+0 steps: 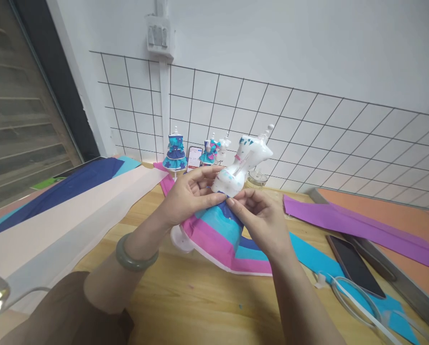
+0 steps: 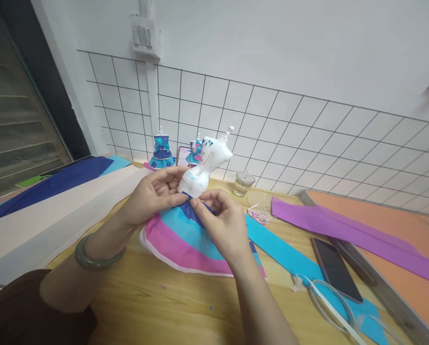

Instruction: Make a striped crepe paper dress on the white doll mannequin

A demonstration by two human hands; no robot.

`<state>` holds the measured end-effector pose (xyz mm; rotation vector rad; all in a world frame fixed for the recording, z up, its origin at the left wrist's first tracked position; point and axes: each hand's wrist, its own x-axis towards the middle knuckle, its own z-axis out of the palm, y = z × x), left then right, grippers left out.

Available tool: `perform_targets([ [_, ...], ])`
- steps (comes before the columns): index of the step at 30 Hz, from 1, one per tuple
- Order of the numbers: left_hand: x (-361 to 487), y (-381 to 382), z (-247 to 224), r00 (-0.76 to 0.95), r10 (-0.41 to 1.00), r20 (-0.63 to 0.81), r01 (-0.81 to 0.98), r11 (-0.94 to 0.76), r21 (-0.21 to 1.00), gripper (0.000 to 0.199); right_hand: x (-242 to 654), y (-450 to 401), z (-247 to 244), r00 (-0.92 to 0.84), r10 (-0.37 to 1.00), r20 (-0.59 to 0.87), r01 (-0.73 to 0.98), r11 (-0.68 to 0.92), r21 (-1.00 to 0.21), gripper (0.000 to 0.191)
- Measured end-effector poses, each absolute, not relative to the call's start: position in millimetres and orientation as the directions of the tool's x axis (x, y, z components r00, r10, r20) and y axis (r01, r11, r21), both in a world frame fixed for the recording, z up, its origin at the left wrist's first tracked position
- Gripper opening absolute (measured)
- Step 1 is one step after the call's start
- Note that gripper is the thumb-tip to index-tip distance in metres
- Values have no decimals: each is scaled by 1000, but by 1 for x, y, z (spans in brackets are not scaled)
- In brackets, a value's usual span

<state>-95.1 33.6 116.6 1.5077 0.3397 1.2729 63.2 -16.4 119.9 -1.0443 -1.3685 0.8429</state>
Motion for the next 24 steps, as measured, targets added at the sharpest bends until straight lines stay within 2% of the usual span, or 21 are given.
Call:
perform_targets([
  [5,-95,34,118,386,800,460,-327,-347,879,53,65,-16,115,-1,913,408,244,396,-885,20],
  [10,-97,38,114,458,811,364,-312,-236,920,51,72,-10,110,-67,914,401,357,397,-846,21],
  [12,-97,40,114,439,838,324,-315,-194,929,51,75,-9,110,-81,903,422,457,410,-790,22],
  [14,-97,41,114,389,874,291,-320,-168,932,52,77,-12,113,-74,832,550,590,481,-648,22],
  [17,-97,43,115,289,923,254,-309,-161,937,56,72,-24,119,-193,640,744,744,590,-314,30],
  [20,-98,45,115,206,951,229,-287,-165,943,60,60,-38,123,-446,548,707,747,664,-43,48],
  [24,-101,49,113,181,961,210,-257,-160,953,60,43,-44,117,-576,502,645,756,628,186,30],
])
